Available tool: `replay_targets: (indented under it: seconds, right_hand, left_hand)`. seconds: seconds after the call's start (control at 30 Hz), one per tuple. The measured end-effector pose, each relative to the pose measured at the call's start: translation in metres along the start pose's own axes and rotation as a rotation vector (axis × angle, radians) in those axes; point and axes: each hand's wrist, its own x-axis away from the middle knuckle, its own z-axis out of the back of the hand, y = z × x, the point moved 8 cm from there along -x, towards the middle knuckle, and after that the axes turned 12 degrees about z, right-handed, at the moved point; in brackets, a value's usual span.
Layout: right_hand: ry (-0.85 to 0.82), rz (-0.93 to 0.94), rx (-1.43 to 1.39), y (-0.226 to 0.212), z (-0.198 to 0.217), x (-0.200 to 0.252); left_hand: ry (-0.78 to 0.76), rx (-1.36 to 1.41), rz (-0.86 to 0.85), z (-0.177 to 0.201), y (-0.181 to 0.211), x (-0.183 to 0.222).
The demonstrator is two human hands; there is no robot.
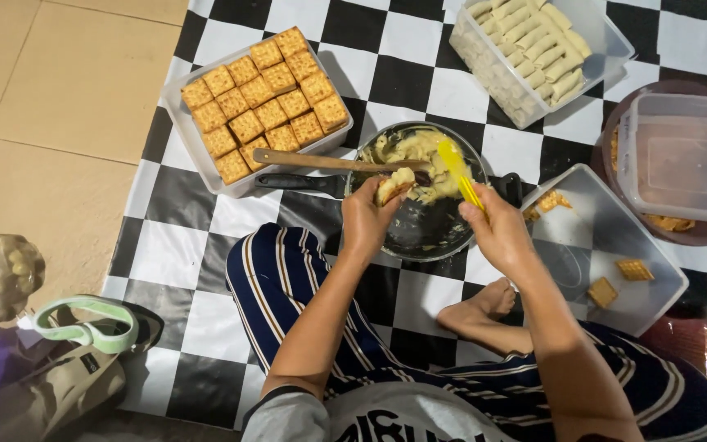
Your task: Spreading filling onto square biscuits and assembling them into sandwiches on a floor workspace.
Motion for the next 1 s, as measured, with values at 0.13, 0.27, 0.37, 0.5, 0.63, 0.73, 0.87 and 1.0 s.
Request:
replay_targets:
  seconds: [0.13, 0.27, 0.37, 0.5, 0.63, 0.73, 0.87, 1.0]
  right_hand:
    - [0.061, 0.113, 0.018, 0.026, -0.008, 0.000]
    - [0.048, -0.060, -0.007, 0.013, -0.009, 0.000]
    - [0.010, -0.131, 0.116, 0.008, -0.014, 0.000]
    - [-0.045, -0.151, 0.327, 0.004, -0.019, -0.002]
    - [-0.001, -0.028, 0.406, -0.014, -0.019, -0.002]
    - [0.002, 0.016, 0.431, -0.016, -0.023, -0.003]
    - [-0.018, 0.013, 0.477, -0.011, -0.025, -0.003]
    - [-0.001, 0.016, 0.460, -0.017, -0.020, -0.001]
  left_hand:
    - [-0.017, -0.086, -0.074, -0.008, 0.000, 0.002]
    - [0.027, -0.146, -0.231, -0.016, -0.005, 0.001]
    - [0.061, -0.176, -0.279, -0.017, -0.003, 0.004]
    - [0.075, -0.173, -0.298, -0.022, -0.013, 0.004]
    - [0.082, -0.202, -0.335, -0.022, -0.014, 0.003]
    - [0.067, -0.183, -0.335, -0.021, -0.010, 0.006]
    - [0.062, -0.202, -0.342, -0.019, -0.001, 0.011]
    - [0.038, -0.151, -0.372, -0.013, 0.011, 0.017]
